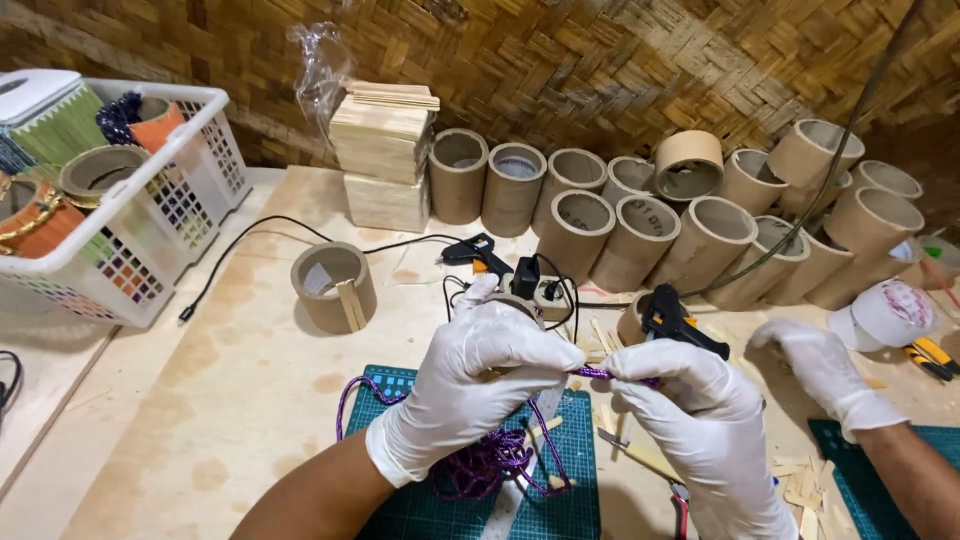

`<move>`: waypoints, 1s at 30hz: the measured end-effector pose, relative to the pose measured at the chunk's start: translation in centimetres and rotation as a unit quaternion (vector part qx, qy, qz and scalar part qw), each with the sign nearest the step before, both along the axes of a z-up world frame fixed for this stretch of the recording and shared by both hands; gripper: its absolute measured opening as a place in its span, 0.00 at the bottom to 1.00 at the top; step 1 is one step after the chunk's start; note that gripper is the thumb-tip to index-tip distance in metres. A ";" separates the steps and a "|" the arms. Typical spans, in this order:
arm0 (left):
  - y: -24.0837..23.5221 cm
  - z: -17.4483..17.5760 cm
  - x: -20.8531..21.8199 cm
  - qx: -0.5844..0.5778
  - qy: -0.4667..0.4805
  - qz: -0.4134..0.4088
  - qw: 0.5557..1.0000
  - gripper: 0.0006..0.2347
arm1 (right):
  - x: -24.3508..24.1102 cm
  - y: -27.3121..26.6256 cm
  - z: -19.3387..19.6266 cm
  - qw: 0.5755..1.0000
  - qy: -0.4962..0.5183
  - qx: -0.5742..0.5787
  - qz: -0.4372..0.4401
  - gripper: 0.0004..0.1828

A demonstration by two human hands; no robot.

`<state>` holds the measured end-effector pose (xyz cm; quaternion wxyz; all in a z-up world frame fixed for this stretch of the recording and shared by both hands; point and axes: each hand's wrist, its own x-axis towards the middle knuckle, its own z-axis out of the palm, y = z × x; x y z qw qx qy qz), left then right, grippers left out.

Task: Assembling a decorative container by gluing wooden sticks to a cardboard tube and wrapping it with purple cord.

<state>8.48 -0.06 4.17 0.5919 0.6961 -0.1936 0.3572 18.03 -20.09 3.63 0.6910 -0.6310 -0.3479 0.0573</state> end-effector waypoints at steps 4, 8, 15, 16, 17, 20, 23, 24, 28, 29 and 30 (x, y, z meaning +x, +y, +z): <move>-0.2 -0.2 -0.1 0.086 -0.037 0.085 0.992 0.03 | -0.7 -0.5 0.9 0.999 0.037 -0.018 -0.030 0.11; 0.3 -0.3 -0.6 0.111 -0.018 0.124 0.986 0.06 | -0.8 -0.3 4.9 0.993 -0.020 -0.084 -0.084 0.08; 3.8 1.6 -2.7 0.099 -0.034 0.105 0.989 0.09 | 15.9 -7.2 -4.7 0.644 -0.377 -0.633 -0.207 0.21; 4.6 1.6 -2.9 0.098 -0.029 0.111 0.989 0.09 | 16.0 -7.0 -5.6 0.646 -0.378 -0.633 -0.200 0.21; 5.4 1.7 -3.0 0.146 -0.022 0.138 0.979 0.10 | 16.0 -6.9 -6.6 0.756 -0.302 -0.564 -0.134 0.26; 7.4 1.0 -3.3 0.212 -0.007 0.183 0.960 0.10 | 18.2 -7.1 -9.5 0.802 -0.224 -0.547 -0.081 0.37; 8.3 0.0 -3.9 0.212 0.041 0.185 0.959 0.10 | 19.0 -7.4 -10.7 0.762 -0.220 -0.603 -0.089 0.40; 8.6 -0.2 -4.1 0.196 0.075 0.171 0.963 0.11 | 19.0 -7.2 -10.6 0.771 -0.216 -0.593 -0.080 0.37; 9.7 -3.3 -4.5 0.295 0.056 0.204 0.932 0.09 | 20.3 -7.2 -12.3 0.773 -0.239 -0.582 -0.079 0.37; 10.0 -4.1 -4.5 0.331 0.036 0.184 0.925 0.09 | 19.9 -6.8 -11.7 0.780 -0.208 -0.585 -0.074 0.34; 10.3 -4.9 -4.5 0.366 0.014 0.164 0.916 0.12 | 19.4 -6.4 -11.0 0.787 -0.178 -0.587 -0.069 0.31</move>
